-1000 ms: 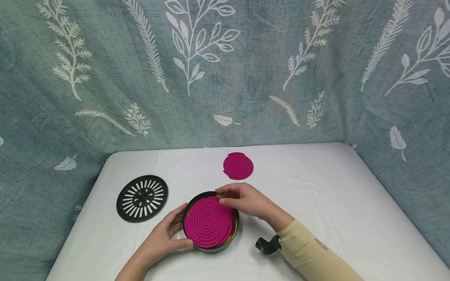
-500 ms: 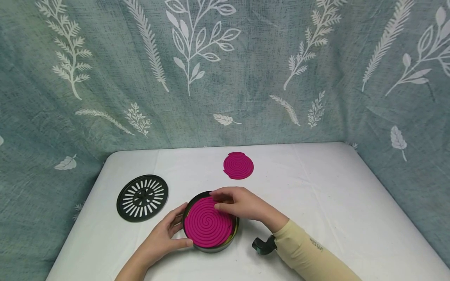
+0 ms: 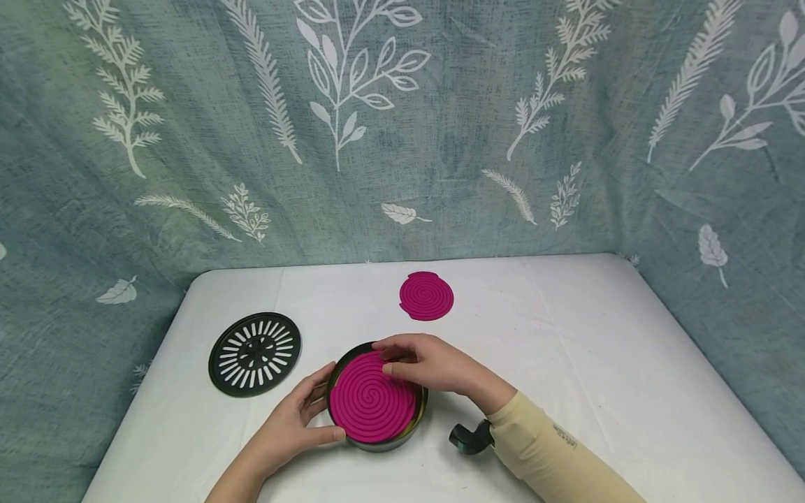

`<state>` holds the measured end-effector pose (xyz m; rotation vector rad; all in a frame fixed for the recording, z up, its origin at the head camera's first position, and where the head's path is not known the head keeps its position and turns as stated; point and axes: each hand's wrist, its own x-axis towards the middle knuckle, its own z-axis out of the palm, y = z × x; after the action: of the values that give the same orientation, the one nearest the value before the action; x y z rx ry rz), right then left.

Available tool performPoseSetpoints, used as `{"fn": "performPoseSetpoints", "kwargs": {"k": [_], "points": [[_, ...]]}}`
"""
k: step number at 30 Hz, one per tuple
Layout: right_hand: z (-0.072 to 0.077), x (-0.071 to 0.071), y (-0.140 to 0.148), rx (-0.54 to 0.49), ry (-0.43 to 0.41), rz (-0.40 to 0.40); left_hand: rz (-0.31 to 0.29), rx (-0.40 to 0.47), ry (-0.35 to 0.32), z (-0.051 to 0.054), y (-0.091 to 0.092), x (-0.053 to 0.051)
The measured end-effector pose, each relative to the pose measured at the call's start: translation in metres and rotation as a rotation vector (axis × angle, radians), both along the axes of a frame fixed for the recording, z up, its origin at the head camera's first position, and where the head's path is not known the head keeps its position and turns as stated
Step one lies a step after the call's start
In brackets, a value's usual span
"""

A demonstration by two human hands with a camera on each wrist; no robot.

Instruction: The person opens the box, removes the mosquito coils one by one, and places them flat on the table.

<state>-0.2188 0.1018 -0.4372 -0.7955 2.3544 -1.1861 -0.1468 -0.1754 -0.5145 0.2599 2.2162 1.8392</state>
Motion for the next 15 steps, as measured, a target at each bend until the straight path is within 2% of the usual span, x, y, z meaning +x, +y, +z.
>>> {"fn": "performPoseSetpoints", "kwargs": {"k": [15], "points": [[0.0036,0.0018,0.0026,-0.076,-0.034,-0.045,0.006,-0.009,0.004,-0.0003,0.0004,0.0003]]}}
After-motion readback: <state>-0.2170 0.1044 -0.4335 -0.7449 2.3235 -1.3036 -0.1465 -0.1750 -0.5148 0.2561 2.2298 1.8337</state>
